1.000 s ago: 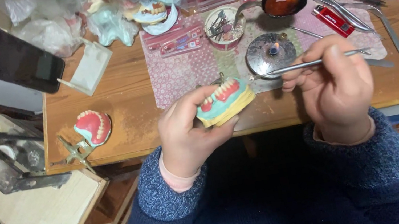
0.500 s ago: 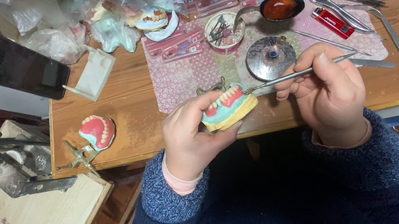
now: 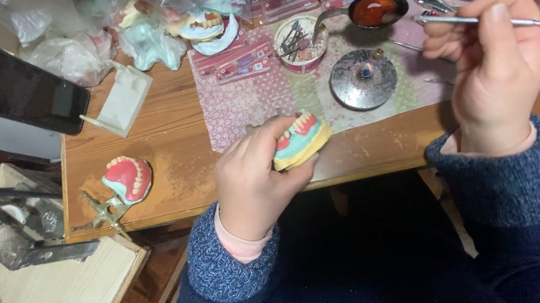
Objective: The person holds a dental model of teeth and gums in a metal clamp and uses a metal tool to scrape and shape the material on the model. The person rotates the model to access different sides while continuing to work with the tool.
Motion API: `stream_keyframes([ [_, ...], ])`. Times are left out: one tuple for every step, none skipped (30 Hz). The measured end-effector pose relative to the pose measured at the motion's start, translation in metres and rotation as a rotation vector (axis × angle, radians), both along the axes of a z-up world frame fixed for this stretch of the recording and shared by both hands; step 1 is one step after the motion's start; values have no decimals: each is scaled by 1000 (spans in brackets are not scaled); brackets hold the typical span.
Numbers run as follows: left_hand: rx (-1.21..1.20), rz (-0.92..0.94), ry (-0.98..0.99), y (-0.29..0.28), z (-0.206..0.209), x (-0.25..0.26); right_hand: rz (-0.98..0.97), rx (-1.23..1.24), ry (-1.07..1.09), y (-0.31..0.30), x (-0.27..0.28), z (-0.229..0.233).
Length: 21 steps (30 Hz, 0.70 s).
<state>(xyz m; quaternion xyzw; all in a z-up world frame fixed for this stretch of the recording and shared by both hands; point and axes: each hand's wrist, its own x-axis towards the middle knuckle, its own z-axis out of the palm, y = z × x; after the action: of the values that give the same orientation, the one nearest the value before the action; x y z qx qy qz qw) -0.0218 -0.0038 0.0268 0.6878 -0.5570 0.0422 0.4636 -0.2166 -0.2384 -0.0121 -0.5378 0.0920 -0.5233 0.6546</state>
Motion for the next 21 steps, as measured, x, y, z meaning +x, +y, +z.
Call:
stream_keyframes([
  [-4,-2,3,-1,1,0,-2,-4,3,-3,0,-1],
  [-9,5,-38,-1,1,1,-74,6,94,-7,-1,-2],
  [-13,10,-76,-2,0,0,-147,16,189,-10,-2,-3],
  [-15,6,-69,-3,0,-1,-151,14,196,-9,-3,-3],
  [-1,33,-103,-5,1,-1,-159,-34,232,-8,-2,-3],
  [13,61,-136,-6,1,-1,-165,-83,268,-7,-1,-2],
  [12,62,-135,-7,1,-2,-165,-84,269,-6,-1,-1],
  [12,48,-152,-8,0,-2,-196,-82,291,-4,0,1],
  [13,34,-169,-8,0,-2,-227,-78,313,-2,0,2],
  [14,35,-167,-8,0,-3,-226,-78,315,-2,-1,1],
  [15,26,-182,-9,-1,-3,-222,-86,314,-2,-2,0],
  [16,17,-196,-9,-2,-4,-219,-94,313,-2,-3,-1],
  [19,17,-194,-9,-2,-4,-218,-92,316,-3,-5,-2],
  [19,26,-194,-9,-2,-4,-217,-82,308,-4,-7,-4],
  [19,37,-195,-9,-2,-4,-214,-71,301,-4,-8,-5],
  [22,40,-193,-8,-2,-3,-210,-70,303,-4,-9,-6],
  [20,36,-195,-8,-2,-3,-206,-61,248,-3,-10,-6],
  [18,31,-196,-7,-2,-2,-201,-51,193,-3,-10,-7],
  [22,39,-193,-5,-3,-2,-193,-49,195,-4,-12,-12],
  [42,37,-177,-4,-5,-1,-165,8,153,-5,-14,-16],
  [62,34,-162,-3,-6,0,-138,64,110,-6,-15,-20],
])
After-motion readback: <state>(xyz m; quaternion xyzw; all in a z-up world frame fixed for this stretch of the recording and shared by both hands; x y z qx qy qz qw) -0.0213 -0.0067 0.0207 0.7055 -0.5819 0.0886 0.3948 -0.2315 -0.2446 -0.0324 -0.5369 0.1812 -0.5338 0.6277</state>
